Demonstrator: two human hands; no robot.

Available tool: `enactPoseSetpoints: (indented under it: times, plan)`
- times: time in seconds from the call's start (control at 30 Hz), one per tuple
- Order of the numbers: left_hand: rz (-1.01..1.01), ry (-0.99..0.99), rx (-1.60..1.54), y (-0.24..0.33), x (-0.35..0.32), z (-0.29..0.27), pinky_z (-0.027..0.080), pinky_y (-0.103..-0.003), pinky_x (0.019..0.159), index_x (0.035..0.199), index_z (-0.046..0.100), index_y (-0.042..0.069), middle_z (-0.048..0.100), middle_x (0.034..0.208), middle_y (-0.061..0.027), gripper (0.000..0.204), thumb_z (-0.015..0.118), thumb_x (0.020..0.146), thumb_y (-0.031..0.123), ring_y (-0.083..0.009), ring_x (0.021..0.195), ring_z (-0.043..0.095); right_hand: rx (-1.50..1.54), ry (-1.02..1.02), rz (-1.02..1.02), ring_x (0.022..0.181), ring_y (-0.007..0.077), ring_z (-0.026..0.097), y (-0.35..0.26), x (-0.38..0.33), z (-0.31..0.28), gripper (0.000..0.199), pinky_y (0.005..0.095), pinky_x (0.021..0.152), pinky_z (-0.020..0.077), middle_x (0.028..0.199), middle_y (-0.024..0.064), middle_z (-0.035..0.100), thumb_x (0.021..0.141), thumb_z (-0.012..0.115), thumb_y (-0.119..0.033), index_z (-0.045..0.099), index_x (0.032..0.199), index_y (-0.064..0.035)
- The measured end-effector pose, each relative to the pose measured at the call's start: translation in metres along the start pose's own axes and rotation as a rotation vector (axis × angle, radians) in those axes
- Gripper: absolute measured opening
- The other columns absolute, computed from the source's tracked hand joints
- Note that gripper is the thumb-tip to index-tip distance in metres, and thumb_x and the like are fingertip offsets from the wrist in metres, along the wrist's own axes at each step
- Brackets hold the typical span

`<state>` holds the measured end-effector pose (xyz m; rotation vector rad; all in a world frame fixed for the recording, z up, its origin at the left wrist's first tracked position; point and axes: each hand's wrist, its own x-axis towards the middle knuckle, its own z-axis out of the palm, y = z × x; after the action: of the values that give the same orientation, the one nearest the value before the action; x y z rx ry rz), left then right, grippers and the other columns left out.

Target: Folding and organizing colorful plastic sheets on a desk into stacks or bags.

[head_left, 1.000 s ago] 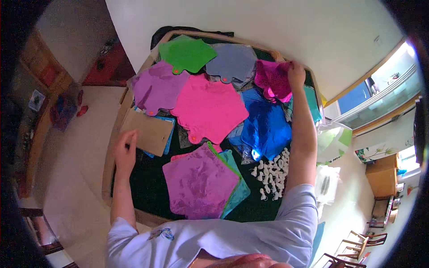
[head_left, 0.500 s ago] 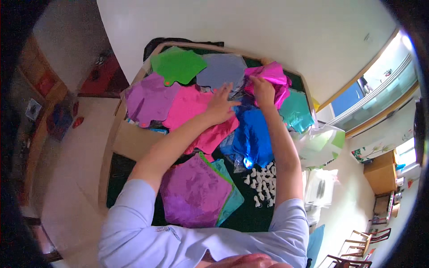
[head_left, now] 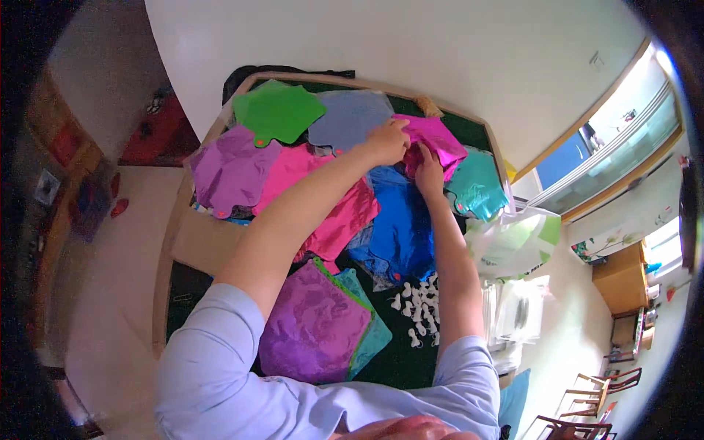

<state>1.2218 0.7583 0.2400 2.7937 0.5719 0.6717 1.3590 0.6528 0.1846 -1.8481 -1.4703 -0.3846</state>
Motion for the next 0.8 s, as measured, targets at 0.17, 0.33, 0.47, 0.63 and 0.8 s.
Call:
enactPoseSetpoints:
  times: [0.17, 0.33, 0.47, 0.63, 0.8]
  plan:
    - [-0.006, -0.098, 0.115, 0.02, 0.007, 0.025, 0.032, -0.051, 0.096, 0.096, 0.067, 0.015, 0.026, 0.142, -0.0121, 0.024, 0.054, 0.076, 0.021, -0.0324, 0.13, 0.025, 0.115, 0.037, -0.165, 0.088, 0.0392, 0.056, 0.009, 0.01, -0.006, 0.036, 0.044, 0.078, 0.0453, 0.103, 0.0211, 0.056, 0.073, 0.049, -0.001, 0.054, 0.107, -0.0083]
    - [-0.085, -0.261, 0.213, 0.012, 0.035, 0.061, 0.029, -0.054, 0.097, 0.116, 0.053, 0.007, 0.018, 0.144, -0.0126, 0.04, 0.048, 0.077, 0.013, -0.0313, 0.132, 0.021, 0.254, -0.112, -0.028, 0.09, 0.0373, 0.056, 0.048, 0.01, 0.005, 0.032, 0.044, 0.08, 0.0441, 0.101, 0.0208, 0.057, 0.076, 0.044, -0.001, 0.055, 0.106, -0.0073]
    - [-0.15, -0.24, 0.097, 0.012, 0.057, 0.078, 0.03, -0.05, 0.1, 0.123, 0.043, 0.0, 0.023, 0.142, -0.0156, 0.047, 0.046, 0.077, 0.01, -0.0305, 0.13, 0.025, 0.035, -0.174, 0.024, 0.086, 0.0363, 0.057, 0.069, 0.003, 0.009, 0.025, 0.0446, 0.078, 0.0446, 0.099, 0.0195, 0.058, 0.077, 0.047, -0.007, 0.057, 0.1, -0.0044]
    - [0.056, 0.462, -0.045, 0.024, 0.087, 0.04, 0.034, -0.044, 0.097, 0.119, 0.043, -0.001, 0.038, 0.129, -0.0177, 0.046, 0.05, 0.074, 0.009, -0.0351, 0.117, 0.038, -0.175, -0.112, -0.276, 0.094, 0.0312, 0.055, 0.092, 0.001, 0.037, 0.025, 0.0424, 0.078, 0.0463, 0.102, 0.0134, 0.059, 0.079, 0.048, -0.014, 0.059, 0.101, -0.007]
    - [0.372, 1.005, -0.006, 0.125, 0.075, -0.122, 0.029, -0.045, 0.099, 0.13, 0.031, -0.002, 0.034, 0.131, -0.0215, 0.06, 0.048, 0.072, -0.001, -0.0396, 0.116, 0.035, -0.244, -0.194, -0.112, 0.1, 0.0302, 0.053, 0.091, -0.005, 0.004, 0.028, 0.0449, 0.081, 0.0446, 0.107, 0.0101, 0.056, 0.078, 0.046, -0.02, 0.058, 0.103, -0.013]
